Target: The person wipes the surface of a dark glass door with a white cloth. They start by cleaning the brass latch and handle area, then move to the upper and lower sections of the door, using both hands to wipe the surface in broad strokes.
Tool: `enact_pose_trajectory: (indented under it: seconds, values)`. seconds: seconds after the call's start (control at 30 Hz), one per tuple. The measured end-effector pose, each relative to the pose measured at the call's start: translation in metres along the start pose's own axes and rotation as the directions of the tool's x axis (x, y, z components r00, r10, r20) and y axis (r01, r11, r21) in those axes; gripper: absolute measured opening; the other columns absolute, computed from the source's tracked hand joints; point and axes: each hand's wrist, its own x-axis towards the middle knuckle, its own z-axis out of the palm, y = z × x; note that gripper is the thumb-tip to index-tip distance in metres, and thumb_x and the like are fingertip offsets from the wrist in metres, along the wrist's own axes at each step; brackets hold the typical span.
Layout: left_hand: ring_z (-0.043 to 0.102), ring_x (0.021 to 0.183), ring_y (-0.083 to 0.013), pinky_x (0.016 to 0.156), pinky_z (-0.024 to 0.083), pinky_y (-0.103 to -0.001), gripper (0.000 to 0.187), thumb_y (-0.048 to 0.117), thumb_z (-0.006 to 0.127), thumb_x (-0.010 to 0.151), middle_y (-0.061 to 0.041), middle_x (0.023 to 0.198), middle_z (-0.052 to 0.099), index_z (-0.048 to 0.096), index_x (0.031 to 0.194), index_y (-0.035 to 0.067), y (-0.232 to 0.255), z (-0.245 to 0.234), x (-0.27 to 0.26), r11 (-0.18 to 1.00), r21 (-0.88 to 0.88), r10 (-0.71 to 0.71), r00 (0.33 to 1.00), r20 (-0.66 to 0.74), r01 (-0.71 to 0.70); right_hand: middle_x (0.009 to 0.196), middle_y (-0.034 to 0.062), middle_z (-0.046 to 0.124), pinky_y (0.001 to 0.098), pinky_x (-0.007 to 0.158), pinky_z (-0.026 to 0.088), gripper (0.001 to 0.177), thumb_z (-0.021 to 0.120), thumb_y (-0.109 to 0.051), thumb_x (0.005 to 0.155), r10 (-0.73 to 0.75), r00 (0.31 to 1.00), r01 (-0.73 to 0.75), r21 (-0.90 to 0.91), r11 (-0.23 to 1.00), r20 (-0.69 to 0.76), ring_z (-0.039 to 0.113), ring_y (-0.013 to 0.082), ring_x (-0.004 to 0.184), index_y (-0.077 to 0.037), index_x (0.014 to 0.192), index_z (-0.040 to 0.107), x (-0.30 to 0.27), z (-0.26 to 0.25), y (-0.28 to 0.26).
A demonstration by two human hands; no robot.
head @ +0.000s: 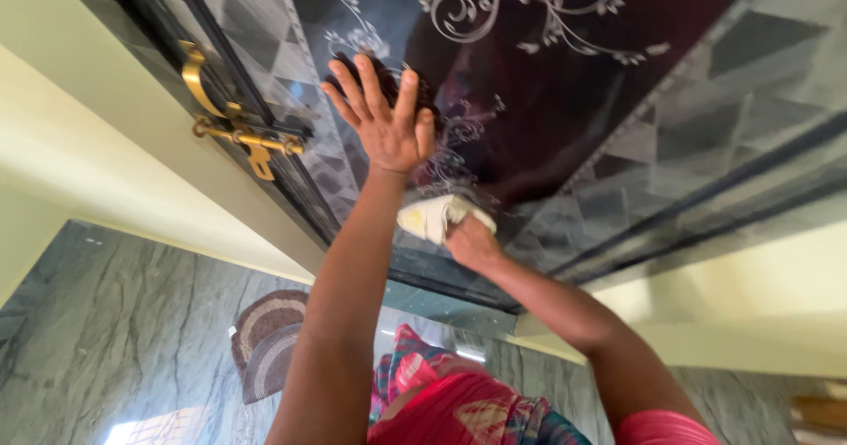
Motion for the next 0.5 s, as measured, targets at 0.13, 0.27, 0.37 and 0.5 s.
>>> enact_pose_trajectory:
  seconds: [0.13,0.27,0.37,0.5]
  values:
    - [0.009,0.159,-0.0521,0.131,0.002,-0.070,0.054,0.041,0.035,0.112,-0.021,0.170,0.015,0.029,0.164,0.029,0.000,0.002,-0.002,1.000,-0.021,-0.017,1.000,-0.012,0.017,0.131,0.0163,0.067,0.0493,0.095,0.049,0.060,0.062,-0.023,0.081,0.194,0.932,-0.238,-0.113,0.965,-0.305,0.063,0.0312,0.113,-0.007,0.138,0.067,0.006,-0.116,0.056]
    - [0.005,0.160,-0.0507,0.130,0.000,-0.068,0.055,0.043,0.031,0.114,-0.020,0.172,0.010,0.022,0.167,0.031,-0.001,0.002,-0.004,1.000,0.021,-0.001,1.000,0.006,0.001,0.147,0.0197,0.060,0.0548,0.120,0.041,0.054,0.068,-0.014,0.098,0.516,0.708,-0.448,0.257,0.856,-0.482,0.055,0.0451,0.138,-0.016,0.151,0.057,-0.029,-0.231,0.103]
    - [0.005,0.160,-0.0499,0.129,0.000,-0.067,0.055,0.043,0.029,0.114,-0.019,0.173,0.010,0.020,0.167,0.032,0.000,0.006,-0.002,1.000,0.028,-0.005,1.000,-0.012,0.005,0.149,0.0273,0.054,0.0504,0.113,0.046,0.059,0.071,-0.016,0.102,0.513,0.613,-0.491,0.219,0.843,-0.600,0.054,0.0458,0.135,-0.014,0.158,0.054,-0.050,-0.264,0.122]
    - [0.005,0.160,-0.0494,0.129,0.000,-0.067,0.055,0.043,0.030,0.114,-0.018,0.173,0.010,0.020,0.167,0.033,0.001,0.006,-0.003,0.999,0.032,-0.009,1.000,-0.010,0.010,0.132,0.0203,0.058,0.0543,0.100,0.048,0.062,0.077,-0.033,0.081,0.467,0.661,-0.642,-0.120,0.757,-0.588,0.056,0.0420,0.122,-0.026,0.141,0.062,-0.054,-0.218,0.118]
